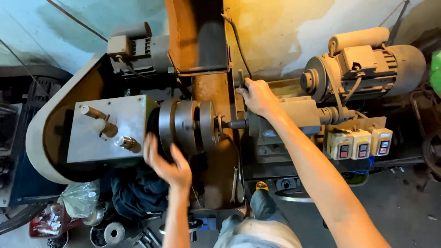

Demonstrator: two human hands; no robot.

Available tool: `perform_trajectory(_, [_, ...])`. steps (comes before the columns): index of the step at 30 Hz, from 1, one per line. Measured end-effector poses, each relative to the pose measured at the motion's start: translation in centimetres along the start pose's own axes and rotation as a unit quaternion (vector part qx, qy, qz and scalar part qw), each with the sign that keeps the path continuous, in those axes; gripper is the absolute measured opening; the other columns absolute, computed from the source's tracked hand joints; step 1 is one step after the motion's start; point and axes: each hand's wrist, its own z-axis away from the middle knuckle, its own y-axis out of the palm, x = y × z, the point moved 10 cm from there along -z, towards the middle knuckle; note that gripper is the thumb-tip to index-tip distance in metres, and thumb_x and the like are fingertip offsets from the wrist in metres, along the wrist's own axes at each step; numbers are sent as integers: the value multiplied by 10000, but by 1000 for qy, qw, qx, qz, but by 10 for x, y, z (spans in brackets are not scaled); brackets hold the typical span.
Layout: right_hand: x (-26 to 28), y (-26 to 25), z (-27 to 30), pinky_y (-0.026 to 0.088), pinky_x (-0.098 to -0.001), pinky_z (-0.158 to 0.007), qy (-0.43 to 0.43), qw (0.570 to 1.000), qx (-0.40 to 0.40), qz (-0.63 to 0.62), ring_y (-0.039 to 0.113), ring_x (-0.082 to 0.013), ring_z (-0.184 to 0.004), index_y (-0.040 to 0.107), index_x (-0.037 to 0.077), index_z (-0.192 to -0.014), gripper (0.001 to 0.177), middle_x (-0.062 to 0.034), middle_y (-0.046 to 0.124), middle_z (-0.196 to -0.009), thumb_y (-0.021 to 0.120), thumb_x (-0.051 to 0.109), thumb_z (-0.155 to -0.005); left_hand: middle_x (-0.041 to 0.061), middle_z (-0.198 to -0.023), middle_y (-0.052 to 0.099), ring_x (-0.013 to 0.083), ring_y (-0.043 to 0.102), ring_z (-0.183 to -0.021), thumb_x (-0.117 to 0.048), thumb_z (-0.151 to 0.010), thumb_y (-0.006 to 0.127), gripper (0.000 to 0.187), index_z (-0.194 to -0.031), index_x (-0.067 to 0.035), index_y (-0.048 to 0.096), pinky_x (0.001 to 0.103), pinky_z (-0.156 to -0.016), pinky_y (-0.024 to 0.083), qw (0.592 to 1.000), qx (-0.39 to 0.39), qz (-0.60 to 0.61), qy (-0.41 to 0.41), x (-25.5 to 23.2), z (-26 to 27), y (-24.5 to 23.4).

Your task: Using a lathe machine to machine metal parts.

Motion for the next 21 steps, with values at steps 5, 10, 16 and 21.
perform_trajectory(5, [-7,-3,0,576,-468,-634,12,1000,-25,-10,710,-461,-781,633,20,-861,221,-236,681,-712,712,196,-970,267,-1240,681,480,663,-1115,-491,-969,680,641,-1365,8,608,621,-919,526,872,415,-129,-227,102,-62,141])
perform_trajectory(10, [4,-12,3,574,-446,-615,1,999,-27,-40,714,-402,-726,626,39,-847,221,-173,664,-637,714,195,-975,361,-1047,690,546,675,-935,-227,-1030,661,416,-1306,83,623,575,-790,546,963,217,-62,-146,32,-43,66])
perform_trajectory(16, [10,-26,7,590,-314,-652,-57,988,-99,-106,738,-210,-619,677,69,-866,105,-76,710,-637,719,40,-958,244,-1310,636,382,676,-1125,-124,-1037,597,493,-1489,18,461,468,-908,573,990,45,24,-130,64,97,15])
perform_trajectory(21, [18,-59,79,638,-326,-729,-108,887,-209,-398,667,-178,-788,643,-32,-1096,62,-102,694,-1051,600,-71,-1071,199,-1246,691,366,689,-1071,-24,-974,564,342,-1309,38,588,396,-931,540,955,184,-38,-229,59,159,-64])
